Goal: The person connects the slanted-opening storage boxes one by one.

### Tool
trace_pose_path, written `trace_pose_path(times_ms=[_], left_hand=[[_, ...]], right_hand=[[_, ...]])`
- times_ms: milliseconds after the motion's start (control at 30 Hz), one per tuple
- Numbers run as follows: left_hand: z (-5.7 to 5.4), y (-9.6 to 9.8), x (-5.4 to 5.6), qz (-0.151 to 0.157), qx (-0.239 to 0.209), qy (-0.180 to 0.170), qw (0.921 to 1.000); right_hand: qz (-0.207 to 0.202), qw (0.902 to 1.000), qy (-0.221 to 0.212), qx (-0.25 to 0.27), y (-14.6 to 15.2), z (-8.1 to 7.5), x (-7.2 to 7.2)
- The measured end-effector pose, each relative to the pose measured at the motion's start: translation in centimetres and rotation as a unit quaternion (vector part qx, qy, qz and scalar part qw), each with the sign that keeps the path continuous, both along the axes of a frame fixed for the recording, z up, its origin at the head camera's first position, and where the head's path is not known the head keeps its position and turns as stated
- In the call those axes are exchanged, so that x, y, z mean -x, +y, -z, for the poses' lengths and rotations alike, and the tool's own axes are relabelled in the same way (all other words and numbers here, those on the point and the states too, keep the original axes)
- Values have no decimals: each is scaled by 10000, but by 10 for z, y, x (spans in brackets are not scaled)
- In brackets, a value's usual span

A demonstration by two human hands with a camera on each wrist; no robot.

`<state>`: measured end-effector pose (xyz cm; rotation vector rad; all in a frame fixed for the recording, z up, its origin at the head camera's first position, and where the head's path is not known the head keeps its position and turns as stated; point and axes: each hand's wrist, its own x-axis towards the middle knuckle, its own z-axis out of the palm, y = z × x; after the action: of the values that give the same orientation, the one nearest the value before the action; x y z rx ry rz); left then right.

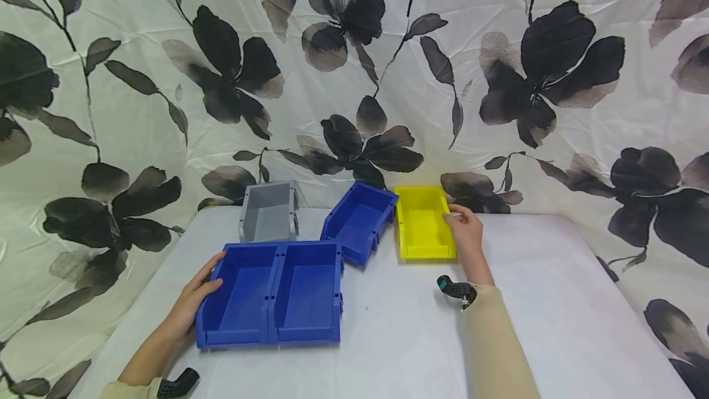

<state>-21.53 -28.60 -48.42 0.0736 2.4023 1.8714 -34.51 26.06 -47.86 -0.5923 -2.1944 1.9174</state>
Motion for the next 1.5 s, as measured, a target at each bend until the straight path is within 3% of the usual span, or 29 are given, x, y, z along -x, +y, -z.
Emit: trace_pose_path(times_ms=[200,400,700,967,1233,1400,1500], left_hand=[[-1,0,0,-11,55,-7,10000],[-2,0,-2,-2,57,-15,10000],[1,3,-1,14,51,17,10000],[1,1,-3,-73,66,-55,9999],[2,0,0,149,-122,97,9998],[-4,3,1,165,-412,-169,9989],[-10,5,-2,-37,-497,-326,9982]], right_hand=[[-195,9975,-80,669,0,0,7],[-54,9930,-160,1169,-4,1,2],[271,9943,64,1025,-4,-10,-16],[141,9970,130,745,-11,-20,-32],[-6,9961,14,884,-17,-34,-51],[-99,9954,56,948,-22,-44,-68],[-185,9957,135,893,-27,-49,-78]])
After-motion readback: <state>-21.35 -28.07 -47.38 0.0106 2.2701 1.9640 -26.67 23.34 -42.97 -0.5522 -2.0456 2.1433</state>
